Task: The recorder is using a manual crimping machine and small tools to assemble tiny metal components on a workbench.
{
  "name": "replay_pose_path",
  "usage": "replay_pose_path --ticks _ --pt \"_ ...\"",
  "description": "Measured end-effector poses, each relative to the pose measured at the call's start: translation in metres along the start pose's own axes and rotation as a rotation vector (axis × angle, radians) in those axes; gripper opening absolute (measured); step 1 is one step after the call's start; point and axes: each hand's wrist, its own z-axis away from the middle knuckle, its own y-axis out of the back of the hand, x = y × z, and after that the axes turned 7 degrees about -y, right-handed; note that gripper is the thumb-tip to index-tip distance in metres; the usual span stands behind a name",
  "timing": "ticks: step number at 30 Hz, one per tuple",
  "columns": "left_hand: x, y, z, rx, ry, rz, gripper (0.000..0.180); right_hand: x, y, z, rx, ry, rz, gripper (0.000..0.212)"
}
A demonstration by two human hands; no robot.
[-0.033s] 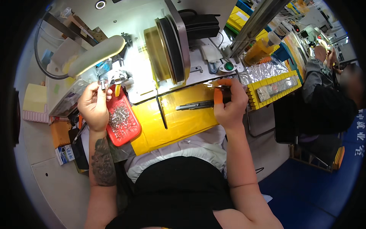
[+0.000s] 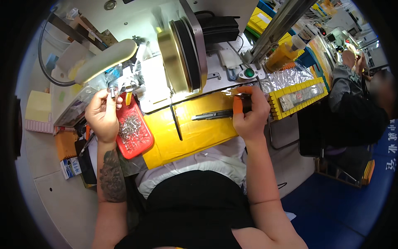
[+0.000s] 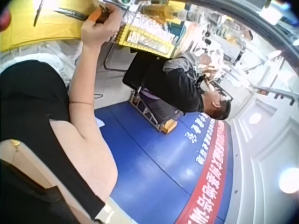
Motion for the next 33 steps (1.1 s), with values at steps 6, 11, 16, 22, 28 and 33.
replay_pose_path --ticks 6,11,16,22,28,33 --pt "0.002 0.001 -0.001 -0.012 -0.029 -0.023 0.009 0.003 0.000 0.002 0.023 -0.006 -0.039 0.018" --pt "-0.002 0.003 -0.001 -0.034 -0.024 -0.024 0.008 0.004 0.001 0.002 0.030 0.015 -0.036 0.019" --pt "0.002 0.005 -0.003 -0.013 -0.036 -0.061 0.006 0.002 0.000 0.002 0.018 0.015 -0.041 0.019" --pt "0.013 0.009 -0.010 0.054 -0.172 -0.135 0.009 0.004 0.001 0.001 0.041 0.033 -0.064 0.019" --pt "0.039 0.025 -0.031 -0.128 -0.053 0.117 0.011 -0.064 0.023 0.024 -0.325 0.050 -0.184 0.020" --pt "0.022 0.045 -0.041 -0.246 -0.001 0.429 0.024 -0.110 -0.002 0.039 -0.782 0.095 -0.529 0.027"
